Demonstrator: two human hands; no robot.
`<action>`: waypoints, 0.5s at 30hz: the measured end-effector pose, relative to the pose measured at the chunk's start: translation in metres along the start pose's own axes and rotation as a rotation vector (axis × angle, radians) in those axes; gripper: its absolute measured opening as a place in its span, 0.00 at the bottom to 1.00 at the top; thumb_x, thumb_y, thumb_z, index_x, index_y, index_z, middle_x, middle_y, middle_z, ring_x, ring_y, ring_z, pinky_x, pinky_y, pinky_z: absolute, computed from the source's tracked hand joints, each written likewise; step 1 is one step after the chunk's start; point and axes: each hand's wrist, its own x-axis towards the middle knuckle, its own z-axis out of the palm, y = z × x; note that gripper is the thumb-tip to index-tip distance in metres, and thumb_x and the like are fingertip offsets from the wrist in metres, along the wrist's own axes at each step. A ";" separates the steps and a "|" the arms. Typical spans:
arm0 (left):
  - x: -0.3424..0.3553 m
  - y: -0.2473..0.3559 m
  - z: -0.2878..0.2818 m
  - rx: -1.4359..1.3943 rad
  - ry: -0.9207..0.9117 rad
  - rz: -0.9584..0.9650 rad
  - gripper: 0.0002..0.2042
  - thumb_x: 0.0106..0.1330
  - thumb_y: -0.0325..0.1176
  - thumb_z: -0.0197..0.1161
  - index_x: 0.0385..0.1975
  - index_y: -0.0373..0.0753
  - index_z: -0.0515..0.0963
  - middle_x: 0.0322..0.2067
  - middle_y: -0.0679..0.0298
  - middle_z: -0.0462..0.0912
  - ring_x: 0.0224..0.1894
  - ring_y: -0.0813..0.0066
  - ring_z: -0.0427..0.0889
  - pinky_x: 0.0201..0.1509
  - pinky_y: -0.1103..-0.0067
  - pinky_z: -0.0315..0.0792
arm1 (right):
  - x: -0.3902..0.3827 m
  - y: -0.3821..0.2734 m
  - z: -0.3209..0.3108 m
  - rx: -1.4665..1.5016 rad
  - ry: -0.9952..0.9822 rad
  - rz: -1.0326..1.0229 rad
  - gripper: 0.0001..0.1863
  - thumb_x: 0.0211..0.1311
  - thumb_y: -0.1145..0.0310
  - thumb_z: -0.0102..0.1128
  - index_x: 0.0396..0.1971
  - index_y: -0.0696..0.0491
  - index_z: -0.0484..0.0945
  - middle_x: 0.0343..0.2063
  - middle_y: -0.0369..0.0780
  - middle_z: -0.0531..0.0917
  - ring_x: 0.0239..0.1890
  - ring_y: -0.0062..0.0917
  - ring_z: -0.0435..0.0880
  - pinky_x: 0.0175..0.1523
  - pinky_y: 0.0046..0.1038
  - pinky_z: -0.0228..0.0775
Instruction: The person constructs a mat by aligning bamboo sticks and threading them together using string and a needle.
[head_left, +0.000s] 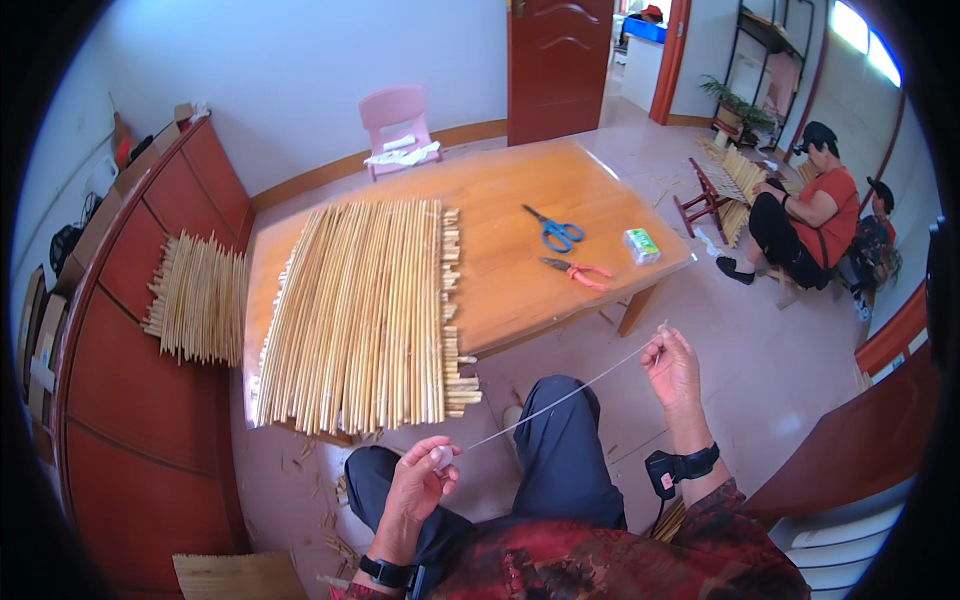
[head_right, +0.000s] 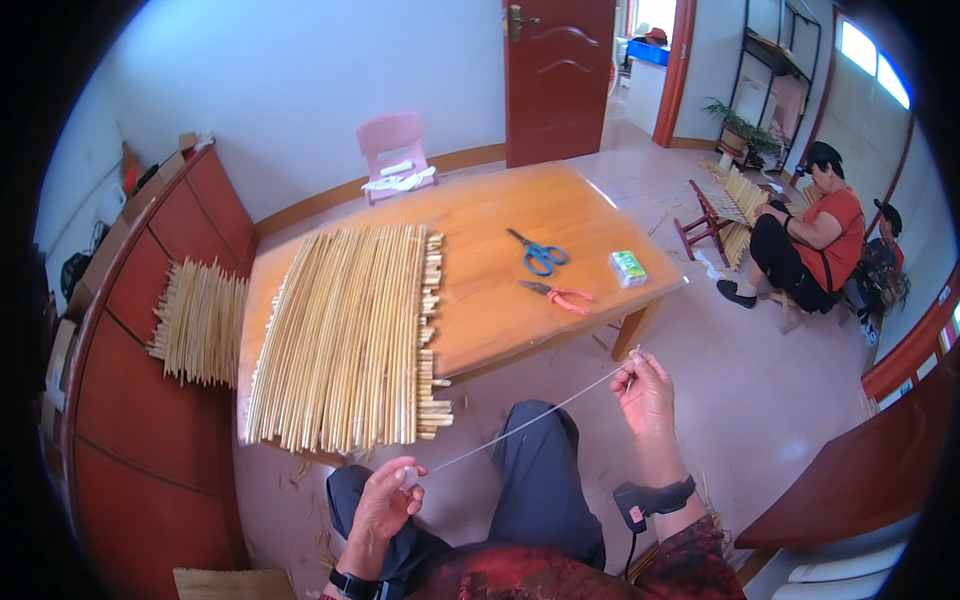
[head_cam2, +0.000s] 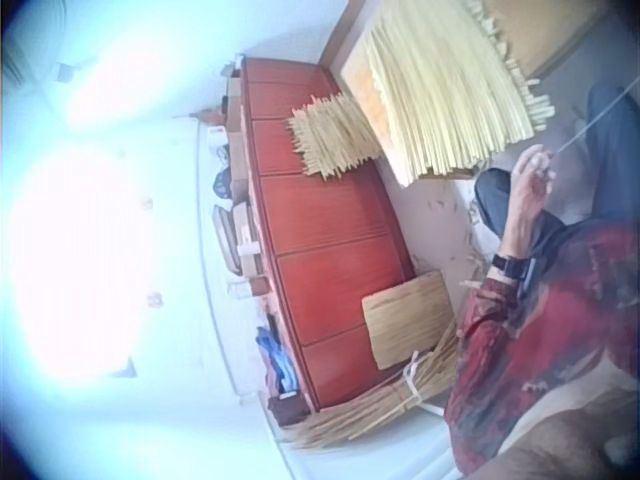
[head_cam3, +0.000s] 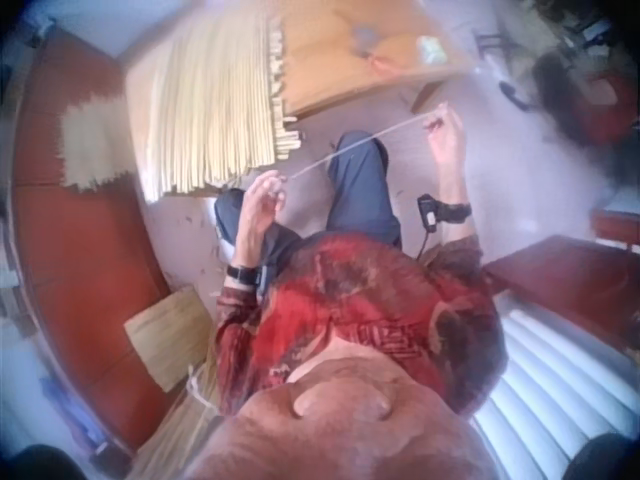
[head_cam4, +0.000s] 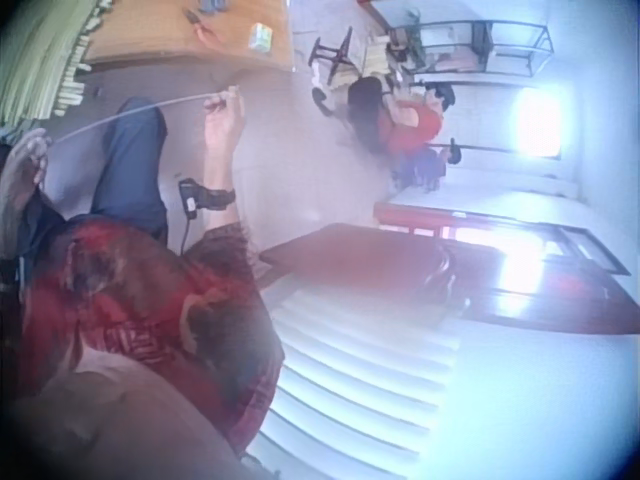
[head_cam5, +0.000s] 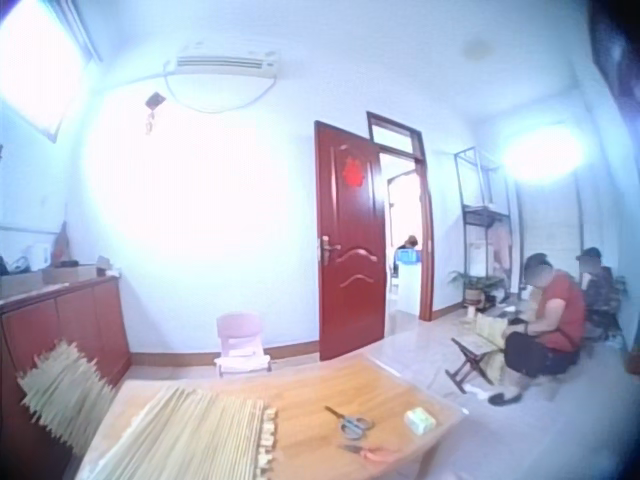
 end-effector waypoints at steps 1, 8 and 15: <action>0.002 0.000 0.001 -0.029 -0.050 -0.003 0.11 0.60 0.32 0.53 0.40 0.36 0.70 0.36 0.55 0.75 0.27 0.68 0.76 0.21 0.81 0.70 | 0.002 -0.009 -0.006 0.015 -0.001 -0.032 0.03 0.56 0.73 0.51 0.31 0.54 0.70 0.20 0.34 0.71 0.21 0.19 0.71 0.27 0.22 0.67; 0.022 -0.001 0.033 -0.147 0.058 0.140 0.12 0.56 0.37 0.58 0.37 0.40 0.72 0.35 0.62 0.74 0.33 0.69 0.73 0.25 0.80 0.66 | 0.007 -0.034 -0.022 0.055 0.003 -0.092 0.03 0.56 0.72 0.52 0.30 0.54 0.70 0.20 0.33 0.71 0.23 0.19 0.71 0.29 0.22 0.68; 0.036 0.005 0.032 -0.164 0.024 0.017 0.10 0.57 0.34 0.57 0.35 0.37 0.71 0.29 0.63 0.74 0.26 0.73 0.73 0.21 0.80 0.65 | 0.023 -0.061 -0.024 0.160 -0.043 -0.204 0.03 0.56 0.71 0.52 0.29 0.54 0.71 0.21 0.34 0.72 0.26 0.20 0.72 0.32 0.23 0.69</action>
